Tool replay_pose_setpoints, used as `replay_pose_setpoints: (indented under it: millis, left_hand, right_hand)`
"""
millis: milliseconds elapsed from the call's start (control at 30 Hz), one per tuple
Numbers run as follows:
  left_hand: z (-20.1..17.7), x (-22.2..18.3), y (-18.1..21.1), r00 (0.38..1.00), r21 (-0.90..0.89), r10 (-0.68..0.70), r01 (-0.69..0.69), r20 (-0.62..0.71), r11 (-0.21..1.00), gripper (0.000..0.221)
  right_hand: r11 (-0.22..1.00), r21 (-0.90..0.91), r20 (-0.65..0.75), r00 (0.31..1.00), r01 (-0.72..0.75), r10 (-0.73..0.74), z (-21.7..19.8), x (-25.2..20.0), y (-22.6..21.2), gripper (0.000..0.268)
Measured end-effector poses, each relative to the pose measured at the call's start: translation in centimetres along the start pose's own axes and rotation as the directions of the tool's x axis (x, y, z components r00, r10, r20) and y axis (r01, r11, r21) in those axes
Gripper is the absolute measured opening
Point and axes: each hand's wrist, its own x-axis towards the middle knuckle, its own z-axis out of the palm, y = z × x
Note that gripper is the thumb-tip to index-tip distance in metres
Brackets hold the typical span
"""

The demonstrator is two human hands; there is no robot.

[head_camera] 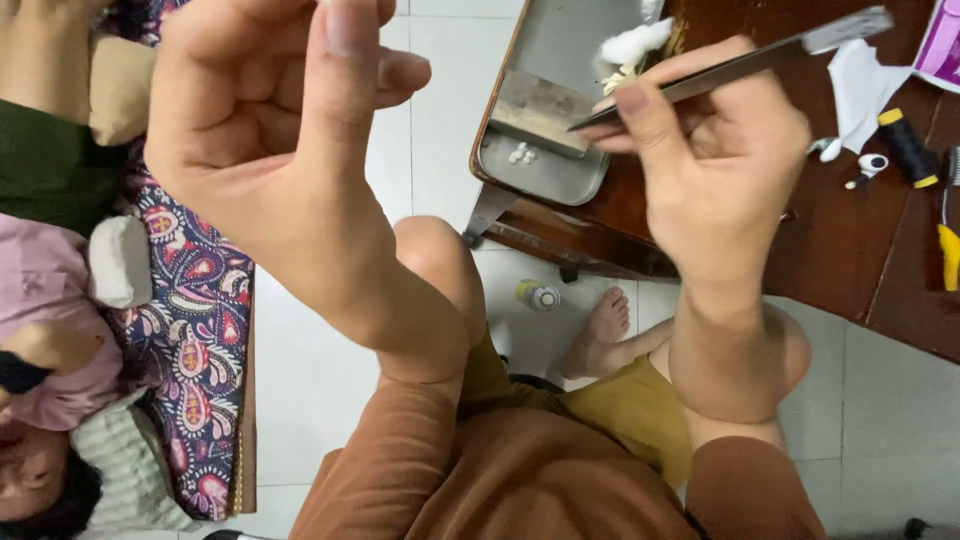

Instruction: Repairing small earbud components using a precision tool on a workbench.

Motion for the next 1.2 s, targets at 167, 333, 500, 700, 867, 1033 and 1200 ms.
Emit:
replay_pose_setpoints:
  millis: [167,333,500,700,867,1033,1200]
  left_hand:
    - [-0.1,0.1,0.6,1.000,0.012,-0.027,0.027,-0.006,1.000,0.012]
    - [-0.5,-0.1,1.1,1.000,0.002,-0.027,0.027,0.010,1.000,0.012]
    - [-0.4,-0.4,2.1,0.998,-0.018,-0.060,0.059,-0.028,0.998,0.012]
    - [-0.9,-0.2,1.2,0.999,-0.071,-0.021,0.023,0.033,0.997,0.012]
    - [-0.6,-0.9,1.8,0.988,-0.091,-0.025,0.039,0.153,0.995,0.012]
    - [0.3,-2.4,2.4,0.914,-0.092,-0.064,0.109,0.401,0.990,0.022]
    - [2.5,-4.8,-1.0,0.692,-0.263,0.199,-0.014,0.694,0.965,0.020]
  right_hand:
    - [0.997,-0.015,-0.017,0.997,-0.073,0.073,0.0,0.0,-0.2,0.019]
    - [0.997,-0.049,0.083,0.994,-0.063,0.067,-0.2,-0.1,-0.2,0.010]
    - [0.994,-0.096,0.154,0.987,0.049,-0.034,-0.8,-0.4,-0.5,0.008]
    - [0.985,-0.156,0.181,0.983,0.069,-0.041,-1.4,-0.7,-0.7,0.004]
    - [0.999,-0.033,0.144,0.990,0.018,-0.013,-2.5,-1.2,-1.0,0.014]
    - [0.990,0.137,-0.025,0.999,-0.037,0.041,-4.6,-3.2,-0.7,0.045]
    - [0.721,0.690,-0.017,0.995,-0.059,0.097,-10.5,-6.0,0.7,0.017]
